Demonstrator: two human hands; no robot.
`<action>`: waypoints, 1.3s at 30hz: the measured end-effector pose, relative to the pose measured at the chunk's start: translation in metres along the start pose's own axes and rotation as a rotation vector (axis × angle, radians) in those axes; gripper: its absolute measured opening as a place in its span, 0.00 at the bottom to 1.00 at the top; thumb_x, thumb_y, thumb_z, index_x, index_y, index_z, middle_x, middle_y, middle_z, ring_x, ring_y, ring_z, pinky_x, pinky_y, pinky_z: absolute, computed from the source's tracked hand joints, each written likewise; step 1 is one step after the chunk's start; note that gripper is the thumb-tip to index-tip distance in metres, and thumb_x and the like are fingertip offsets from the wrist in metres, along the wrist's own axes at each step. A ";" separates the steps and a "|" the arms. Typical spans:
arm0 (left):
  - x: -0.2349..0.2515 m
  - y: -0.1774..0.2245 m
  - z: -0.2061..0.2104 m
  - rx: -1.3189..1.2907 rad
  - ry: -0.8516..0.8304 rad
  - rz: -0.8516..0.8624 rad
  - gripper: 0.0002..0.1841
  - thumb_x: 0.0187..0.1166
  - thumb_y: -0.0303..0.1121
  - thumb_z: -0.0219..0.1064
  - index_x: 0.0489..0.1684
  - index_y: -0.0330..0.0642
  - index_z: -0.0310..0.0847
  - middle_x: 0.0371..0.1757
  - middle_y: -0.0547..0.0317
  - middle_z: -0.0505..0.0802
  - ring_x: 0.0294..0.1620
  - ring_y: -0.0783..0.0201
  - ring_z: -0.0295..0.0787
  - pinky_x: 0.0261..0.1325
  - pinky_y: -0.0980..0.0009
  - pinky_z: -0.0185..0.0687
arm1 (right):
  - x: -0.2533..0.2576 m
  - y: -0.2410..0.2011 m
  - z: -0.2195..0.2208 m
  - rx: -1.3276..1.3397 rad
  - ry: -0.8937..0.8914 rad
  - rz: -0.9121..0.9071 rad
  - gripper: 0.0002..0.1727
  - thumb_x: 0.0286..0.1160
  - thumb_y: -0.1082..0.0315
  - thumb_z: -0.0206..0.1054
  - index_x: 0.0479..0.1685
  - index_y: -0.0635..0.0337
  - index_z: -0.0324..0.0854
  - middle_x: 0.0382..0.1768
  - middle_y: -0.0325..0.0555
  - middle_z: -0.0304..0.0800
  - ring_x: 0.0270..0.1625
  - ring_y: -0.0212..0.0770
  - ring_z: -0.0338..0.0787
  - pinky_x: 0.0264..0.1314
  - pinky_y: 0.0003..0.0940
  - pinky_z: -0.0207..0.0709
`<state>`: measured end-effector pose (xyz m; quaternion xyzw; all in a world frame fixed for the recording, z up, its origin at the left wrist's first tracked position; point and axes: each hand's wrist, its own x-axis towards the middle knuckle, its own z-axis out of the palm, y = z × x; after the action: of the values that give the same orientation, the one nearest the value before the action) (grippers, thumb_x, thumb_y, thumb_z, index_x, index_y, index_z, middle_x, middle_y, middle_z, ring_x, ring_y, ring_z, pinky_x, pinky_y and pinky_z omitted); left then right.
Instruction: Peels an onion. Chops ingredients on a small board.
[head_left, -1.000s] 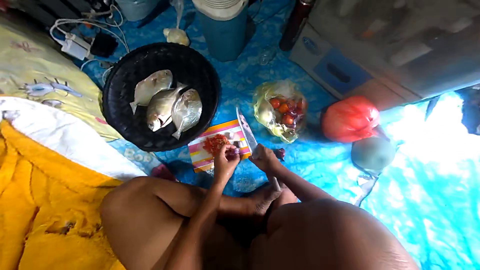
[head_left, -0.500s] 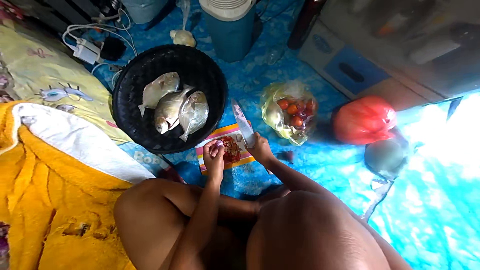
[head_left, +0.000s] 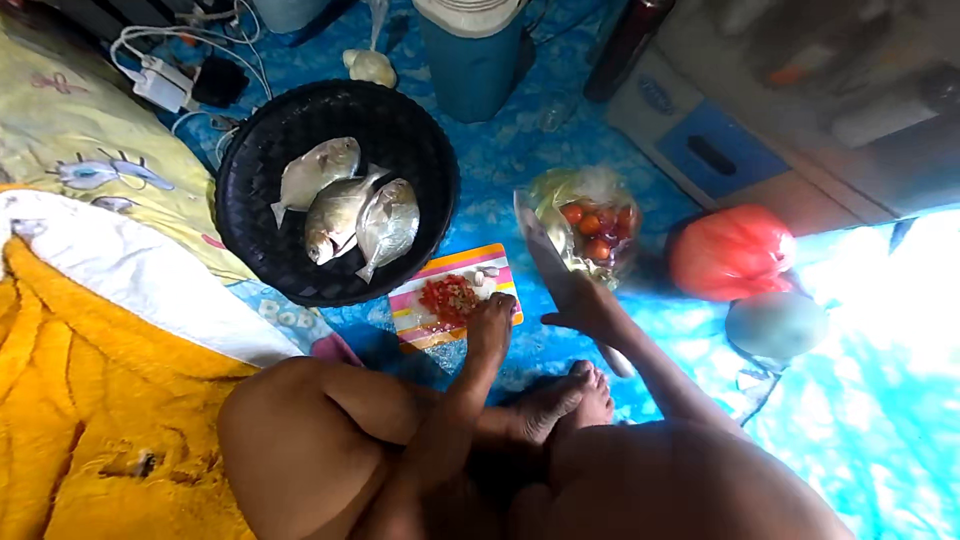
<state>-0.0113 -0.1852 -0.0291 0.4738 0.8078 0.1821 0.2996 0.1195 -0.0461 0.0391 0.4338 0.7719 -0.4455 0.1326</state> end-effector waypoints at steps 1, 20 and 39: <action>0.005 0.003 0.001 0.011 0.019 -0.027 0.14 0.84 0.25 0.61 0.61 0.35 0.87 0.64 0.42 0.91 0.64 0.43 0.90 0.68 0.49 0.82 | -0.016 0.009 -0.006 -0.013 -0.035 0.031 0.35 0.73 0.56 0.79 0.71 0.70 0.71 0.49 0.64 0.89 0.52 0.57 0.91 0.61 0.58 0.82; 0.014 -0.008 0.012 -0.377 0.291 -0.191 0.12 0.76 0.21 0.71 0.55 0.27 0.85 0.53 0.38 0.93 0.53 0.51 0.94 0.62 0.59 0.88 | -0.092 0.012 0.031 -0.468 -0.236 0.207 0.20 0.97 0.65 0.42 0.75 0.64 0.69 0.59 0.68 0.87 0.63 0.69 0.90 0.61 0.64 0.81; 0.015 -0.004 0.019 -0.434 0.383 -0.260 0.09 0.73 0.23 0.73 0.48 0.28 0.88 0.47 0.40 0.94 0.47 0.52 0.94 0.58 0.59 0.87 | -0.076 -0.025 0.039 -0.578 -0.394 0.338 0.25 0.86 0.78 0.53 0.82 0.62 0.59 0.58 0.69 0.87 0.64 0.71 0.89 0.59 0.64 0.82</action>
<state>-0.0074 -0.1739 -0.0507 0.2486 0.8456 0.3963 0.2569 0.1369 -0.1248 0.0762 0.4056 0.7429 -0.2563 0.4668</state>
